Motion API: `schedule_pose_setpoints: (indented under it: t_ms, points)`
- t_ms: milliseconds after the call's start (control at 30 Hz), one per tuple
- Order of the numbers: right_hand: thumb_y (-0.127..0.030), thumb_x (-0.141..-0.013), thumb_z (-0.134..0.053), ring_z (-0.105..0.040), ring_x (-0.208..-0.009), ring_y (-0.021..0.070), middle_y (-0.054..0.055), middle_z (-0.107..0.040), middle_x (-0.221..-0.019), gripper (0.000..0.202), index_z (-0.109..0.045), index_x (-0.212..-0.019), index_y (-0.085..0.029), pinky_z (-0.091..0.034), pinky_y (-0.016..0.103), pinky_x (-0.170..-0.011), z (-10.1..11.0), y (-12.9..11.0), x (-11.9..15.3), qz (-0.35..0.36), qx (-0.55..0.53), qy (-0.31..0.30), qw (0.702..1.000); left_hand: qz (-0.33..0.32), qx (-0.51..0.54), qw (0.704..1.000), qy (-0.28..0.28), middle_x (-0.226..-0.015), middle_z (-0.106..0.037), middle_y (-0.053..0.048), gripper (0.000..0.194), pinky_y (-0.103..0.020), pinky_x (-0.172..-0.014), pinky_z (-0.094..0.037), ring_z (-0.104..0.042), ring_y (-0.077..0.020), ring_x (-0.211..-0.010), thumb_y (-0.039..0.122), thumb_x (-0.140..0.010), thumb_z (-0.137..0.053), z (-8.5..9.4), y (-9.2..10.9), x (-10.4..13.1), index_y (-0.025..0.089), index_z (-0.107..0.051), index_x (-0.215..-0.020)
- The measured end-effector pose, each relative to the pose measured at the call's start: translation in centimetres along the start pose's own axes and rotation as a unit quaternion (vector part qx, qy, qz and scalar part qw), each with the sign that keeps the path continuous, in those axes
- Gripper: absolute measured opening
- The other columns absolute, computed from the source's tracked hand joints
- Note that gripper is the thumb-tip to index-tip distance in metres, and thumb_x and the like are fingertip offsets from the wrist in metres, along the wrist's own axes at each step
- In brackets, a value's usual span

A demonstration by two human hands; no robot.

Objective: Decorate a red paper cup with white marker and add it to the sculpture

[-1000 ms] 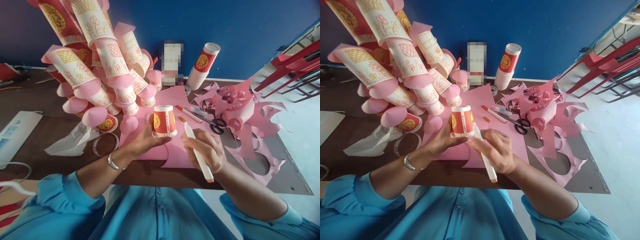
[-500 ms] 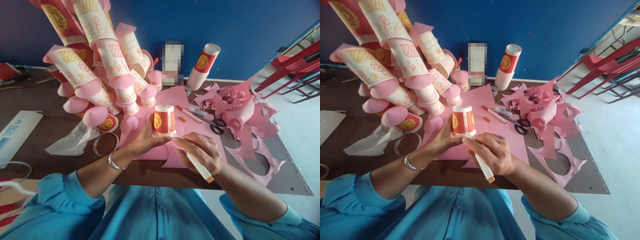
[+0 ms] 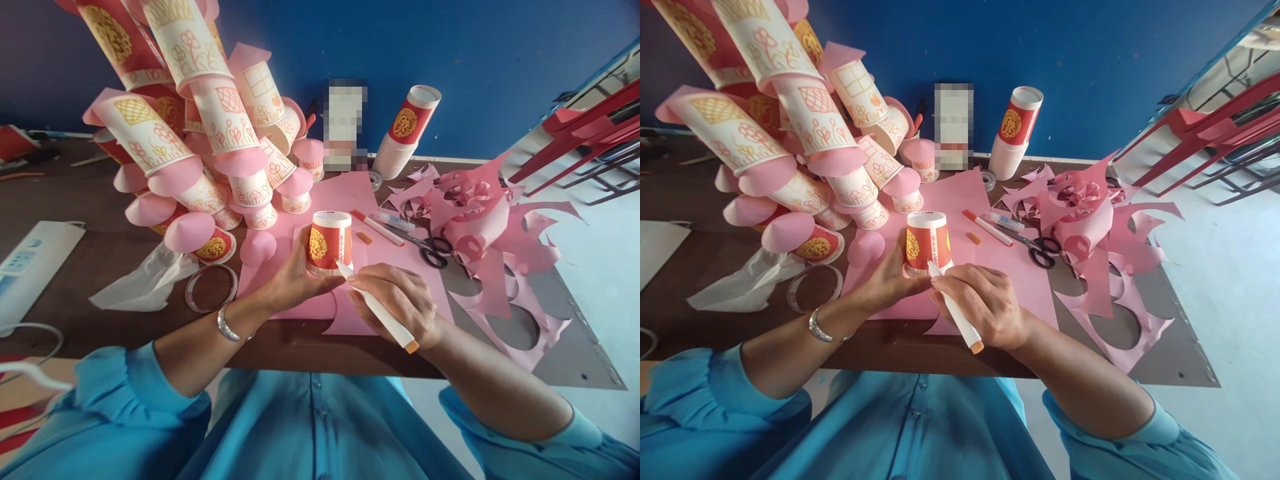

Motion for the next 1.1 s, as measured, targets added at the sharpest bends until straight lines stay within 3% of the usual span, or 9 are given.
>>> schedule_pose_setpoints:
  t_ms: [333,533,633,733,900,1100]
  points:
    - [-0.010,-0.102,-0.067,-0.078,-0.081,0.0164,0.006,-0.077,-0.093,0.018,-0.064,-0.119,-0.014,-0.069,0.028,-0.070,-0.2,0.1,0.1,0.009,-0.003,0.001,1.000,0.045,-0.028,0.998,0.023,-0.129,-0.056,-0.010,0.084,-0.055,-0.104,-0.060,-0.062,-0.0333,-0.124,0.060,-0.073,-0.094,0.7,-1.4,0.5,0.023,-0.047,-0.132]
    - [-0.014,-0.107,-0.058,-0.074,-0.073,0.0173,0.005,-0.074,-0.088,0.023,-0.065,-0.129,-0.014,-0.064,0.030,-0.063,0.3,0.2,0.2,0.018,0.004,0.023,1.000,0.009,0.047,0.999,-0.018,-0.128,-0.070,-0.008,0.065,-0.053,-0.106,-0.061,-0.069,-0.0327,-0.123,0.051,-0.079,-0.094,-0.2,-0.2,0.1,0.026,-0.061,-0.130]
    - [-0.012,-0.107,-0.058,-0.080,-0.089,0.0212,0.008,-0.081,-0.103,0.036,-0.061,-0.141,-0.019,-0.069,0.034,-0.075,0.5,1.5,0.4,-0.052,0.033,0.046,0.997,0.024,0.115,0.993,-0.031,-0.137,-0.072,-0.010,0.064,-0.052,-0.112,-0.060,-0.069,-0.0330,-0.132,0.045,-0.081,-0.094,-0.4,-0.3,0.0,0.027,-0.064,-0.134]
    - [-0.010,-0.105,-0.060,-0.082,-0.103,0.0242,0.009,-0.083,-0.114,0.044,-0.058,-0.147,-0.022,-0.071,0.041,-0.090,0.0,2.4,0.7,-0.095,0.037,0.024,0.995,0.056,0.179,0.982,-0.038,-0.145,-0.071,-0.010,0.067,-0.054,-0.117,-0.057,-0.068,-0.0333,-0.138,0.041,-0.082,-0.094,-0.4,-1.0,0.2,0.029,-0.062,-0.139]
    - [-0.011,-0.106,-0.055,-0.081,-0.105,0.0250,0.012,-0.082,-0.117,0.046,-0.055,-0.152,-0.017,-0.070,0.042,-0.088,-1.0,2.2,1.1,-0.065,0.001,-0.015,0.998,0.080,0.184,0.978,-0.052,-0.135,-0.075,-0.010,0.061,-0.053,-0.115,-0.058,-0.071,-0.0326,-0.131,0.039,-0.080,-0.096,-0.7,-1.2,0.5,0.027,-0.067,-0.133]
    - [-0.019,-0.108,-0.059,-0.075,-0.084,0.0193,0.008,-0.074,-0.100,0.041,-0.063,-0.148,-0.017,-0.067,0.032,-0.071,0.5,0.5,0.4,0.001,0.025,0.031,0.999,0.057,0.125,0.990,-0.034,-0.121,-0.073,-0.008,0.064,-0.048,-0.102,-0.062,-0.070,-0.0300,-0.118,0.050,-0.079,-0.094,-0.3,-0.6,0.3,0.027,-0.066,-0.132]
Point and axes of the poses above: each hand's wrist, its own x-axis away from the middle knuckle, its own z-axis out of the back of the hand, y = z × x, the point moved 8 cm from there along -x, towards the middle knuckle
